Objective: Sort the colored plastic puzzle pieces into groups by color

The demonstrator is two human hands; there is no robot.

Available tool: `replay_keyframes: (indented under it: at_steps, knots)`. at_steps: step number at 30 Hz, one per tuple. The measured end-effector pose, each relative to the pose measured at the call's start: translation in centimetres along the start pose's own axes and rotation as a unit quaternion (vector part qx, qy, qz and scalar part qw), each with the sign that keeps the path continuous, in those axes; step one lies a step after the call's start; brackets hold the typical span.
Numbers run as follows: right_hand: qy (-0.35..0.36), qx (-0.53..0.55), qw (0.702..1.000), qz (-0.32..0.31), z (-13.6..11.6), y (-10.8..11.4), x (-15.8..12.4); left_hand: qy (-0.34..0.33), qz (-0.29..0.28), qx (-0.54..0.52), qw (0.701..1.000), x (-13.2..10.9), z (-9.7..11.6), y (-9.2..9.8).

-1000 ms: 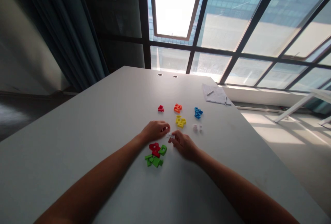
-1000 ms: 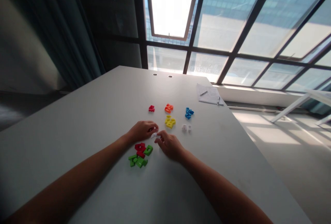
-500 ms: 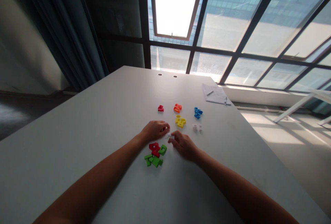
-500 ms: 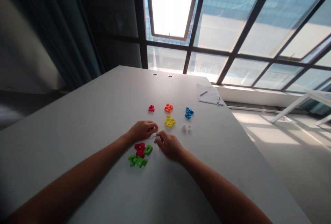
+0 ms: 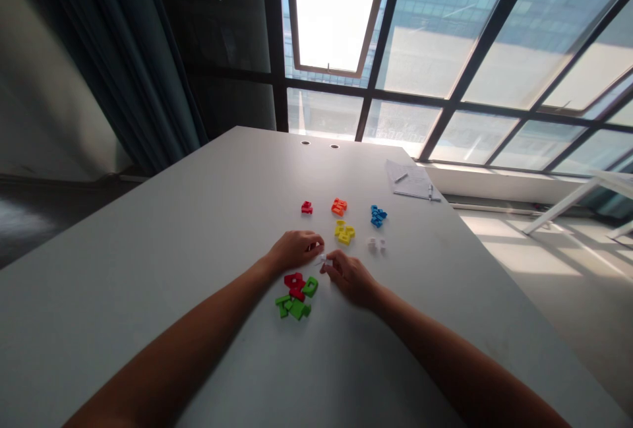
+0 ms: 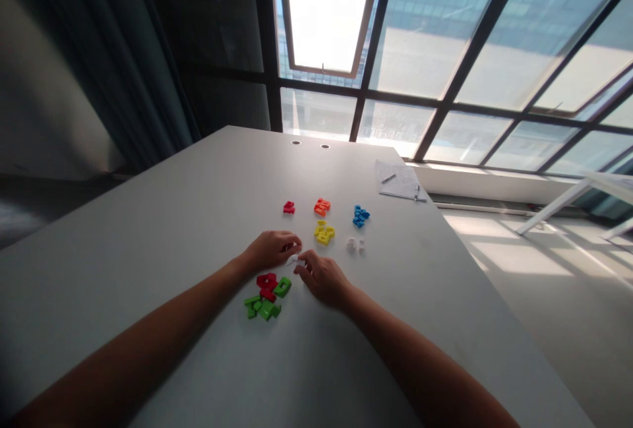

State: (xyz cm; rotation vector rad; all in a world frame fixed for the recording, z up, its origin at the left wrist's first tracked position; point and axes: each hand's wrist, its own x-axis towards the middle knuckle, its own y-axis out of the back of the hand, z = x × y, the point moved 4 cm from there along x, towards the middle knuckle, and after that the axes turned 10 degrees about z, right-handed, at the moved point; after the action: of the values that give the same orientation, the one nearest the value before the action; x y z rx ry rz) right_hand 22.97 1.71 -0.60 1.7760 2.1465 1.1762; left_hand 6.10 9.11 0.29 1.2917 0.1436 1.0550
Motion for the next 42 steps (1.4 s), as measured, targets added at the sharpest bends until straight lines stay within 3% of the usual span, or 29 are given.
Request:
replay_keyframes:
  at_steps: [27,35,42]
  knots:
    - [0.006,-0.001,1.0,0.003,0.1,0.0,0.0,0.001,0.005,-0.001,1.0,0.0,0.0,0.0]
    - [-0.089,0.151,0.982,0.066,1.9,-0.1,0.9,-0.014,0.001,-0.013,1.0,-0.1,-0.1,0.1]
    - [-0.111,0.206,0.97,0.06,2.2,0.0,1.1,-0.051,0.025,-0.031,0.998,-0.5,0.0,0.5]
